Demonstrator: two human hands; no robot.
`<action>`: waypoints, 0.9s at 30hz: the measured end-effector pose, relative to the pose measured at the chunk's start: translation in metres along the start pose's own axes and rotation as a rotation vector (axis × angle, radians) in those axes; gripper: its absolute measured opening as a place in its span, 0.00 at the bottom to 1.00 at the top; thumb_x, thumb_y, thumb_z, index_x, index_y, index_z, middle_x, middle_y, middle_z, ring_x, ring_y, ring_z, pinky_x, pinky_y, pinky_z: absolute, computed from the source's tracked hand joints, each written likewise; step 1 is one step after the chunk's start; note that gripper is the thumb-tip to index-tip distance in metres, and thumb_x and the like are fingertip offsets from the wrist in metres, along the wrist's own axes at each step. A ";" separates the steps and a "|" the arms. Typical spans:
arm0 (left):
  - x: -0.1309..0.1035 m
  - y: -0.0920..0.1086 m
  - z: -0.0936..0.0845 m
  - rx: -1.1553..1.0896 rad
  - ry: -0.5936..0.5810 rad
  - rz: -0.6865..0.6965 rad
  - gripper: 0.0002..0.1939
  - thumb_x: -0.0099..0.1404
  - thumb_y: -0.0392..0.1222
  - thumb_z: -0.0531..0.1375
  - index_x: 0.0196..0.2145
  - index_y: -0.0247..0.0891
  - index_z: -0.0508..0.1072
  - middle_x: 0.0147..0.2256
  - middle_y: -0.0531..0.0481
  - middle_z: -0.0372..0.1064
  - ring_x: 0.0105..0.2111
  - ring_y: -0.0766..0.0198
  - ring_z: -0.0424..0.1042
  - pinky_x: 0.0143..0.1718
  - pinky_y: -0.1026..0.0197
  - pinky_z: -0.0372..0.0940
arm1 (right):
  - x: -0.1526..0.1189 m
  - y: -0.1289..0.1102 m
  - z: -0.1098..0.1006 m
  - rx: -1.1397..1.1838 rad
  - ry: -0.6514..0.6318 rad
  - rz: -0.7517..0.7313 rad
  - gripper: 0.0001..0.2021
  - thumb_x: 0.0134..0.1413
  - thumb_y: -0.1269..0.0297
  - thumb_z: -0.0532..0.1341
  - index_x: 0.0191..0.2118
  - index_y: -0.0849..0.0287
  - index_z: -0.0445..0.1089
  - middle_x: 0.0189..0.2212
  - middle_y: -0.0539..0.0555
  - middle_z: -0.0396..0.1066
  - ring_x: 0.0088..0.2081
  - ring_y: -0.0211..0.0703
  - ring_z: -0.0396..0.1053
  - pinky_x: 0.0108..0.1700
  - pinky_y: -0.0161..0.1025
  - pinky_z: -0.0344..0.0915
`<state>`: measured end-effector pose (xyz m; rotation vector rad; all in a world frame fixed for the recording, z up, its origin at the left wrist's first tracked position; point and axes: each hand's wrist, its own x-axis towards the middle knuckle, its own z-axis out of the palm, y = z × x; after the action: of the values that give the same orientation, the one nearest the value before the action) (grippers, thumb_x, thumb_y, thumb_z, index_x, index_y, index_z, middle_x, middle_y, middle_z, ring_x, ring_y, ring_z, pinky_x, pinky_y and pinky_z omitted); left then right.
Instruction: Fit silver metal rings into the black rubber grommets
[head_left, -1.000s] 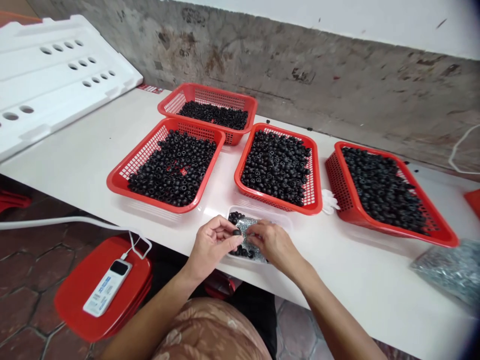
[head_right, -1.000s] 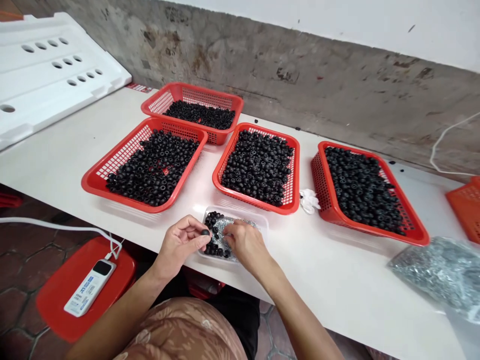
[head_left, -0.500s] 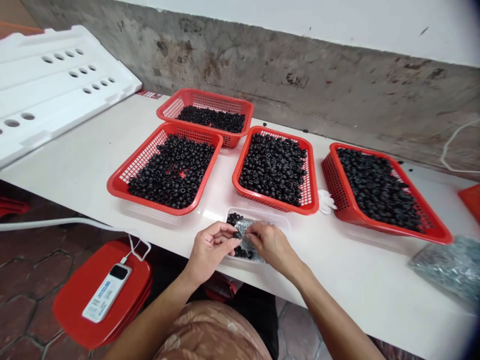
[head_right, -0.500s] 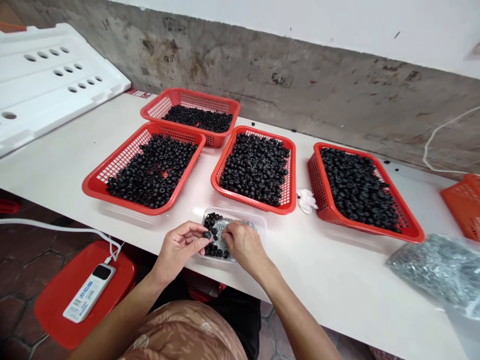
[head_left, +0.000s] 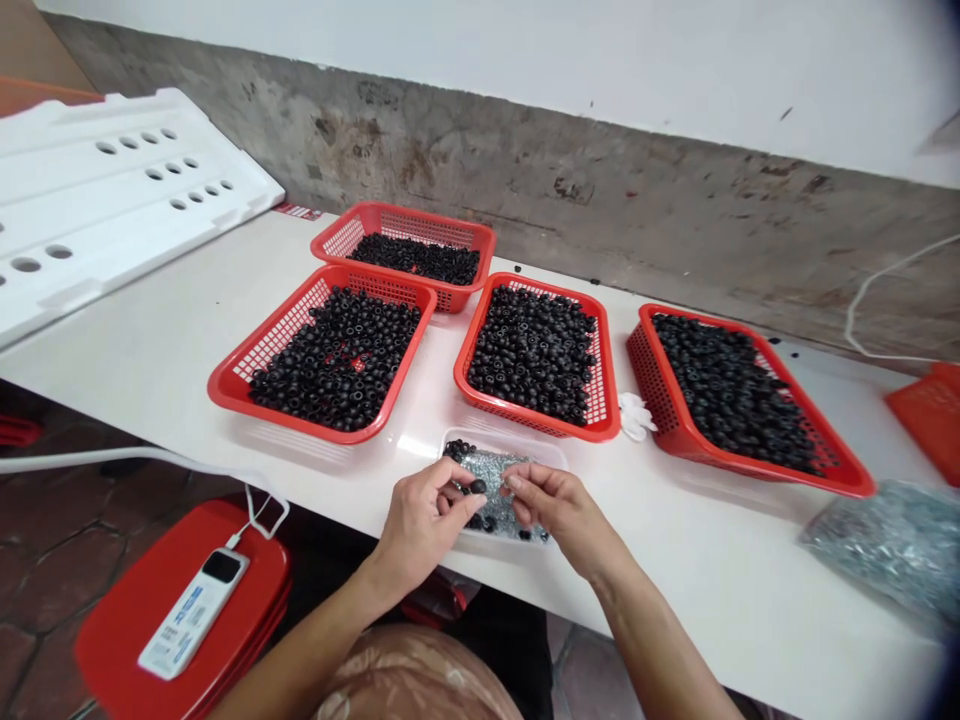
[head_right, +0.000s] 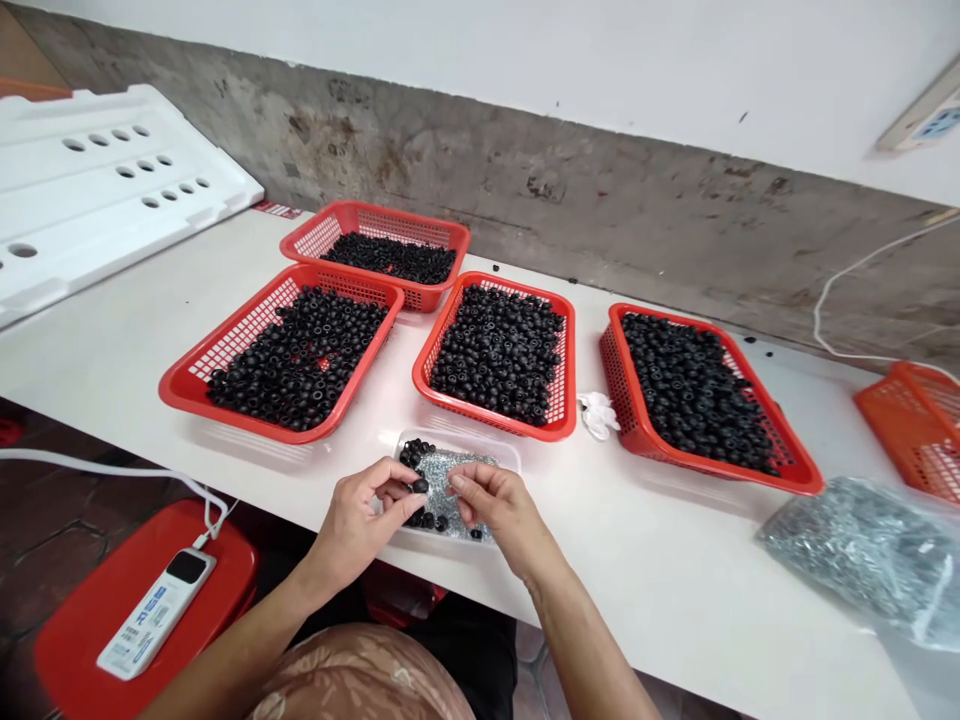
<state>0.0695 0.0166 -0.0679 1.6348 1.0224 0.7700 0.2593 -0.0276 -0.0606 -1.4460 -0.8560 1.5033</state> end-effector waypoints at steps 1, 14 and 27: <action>0.001 0.001 0.001 -0.001 0.000 0.007 0.07 0.61 0.41 0.64 0.37 0.37 0.74 0.25 0.53 0.72 0.24 0.67 0.69 0.27 0.66 0.63 | 0.000 0.001 0.001 0.014 -0.005 0.001 0.22 0.48 0.44 0.68 0.34 0.61 0.72 0.16 0.44 0.61 0.20 0.32 0.55 0.25 0.33 0.50; 0.009 0.000 0.022 -0.293 0.097 0.028 0.07 0.64 0.40 0.63 0.40 0.37 0.71 0.33 0.50 0.74 0.31 0.64 0.75 0.36 0.64 0.71 | 0.000 0.000 0.014 0.105 -0.050 0.038 0.25 0.46 0.39 0.67 0.31 0.60 0.69 0.17 0.46 0.65 0.19 0.33 0.60 0.25 0.33 0.56; 0.010 0.001 0.025 -0.295 0.155 0.017 0.08 0.64 0.39 0.63 0.41 0.37 0.72 0.33 0.51 0.73 0.31 0.67 0.73 0.35 0.66 0.70 | -0.014 0.007 0.017 -0.380 0.263 -0.322 0.14 0.62 0.52 0.56 0.35 0.57 0.69 0.24 0.50 0.66 0.26 0.40 0.64 0.32 0.38 0.62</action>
<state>0.0960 0.0146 -0.0741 1.3485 0.9526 1.0211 0.2415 -0.0421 -0.0601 -1.6379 -1.1877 0.9198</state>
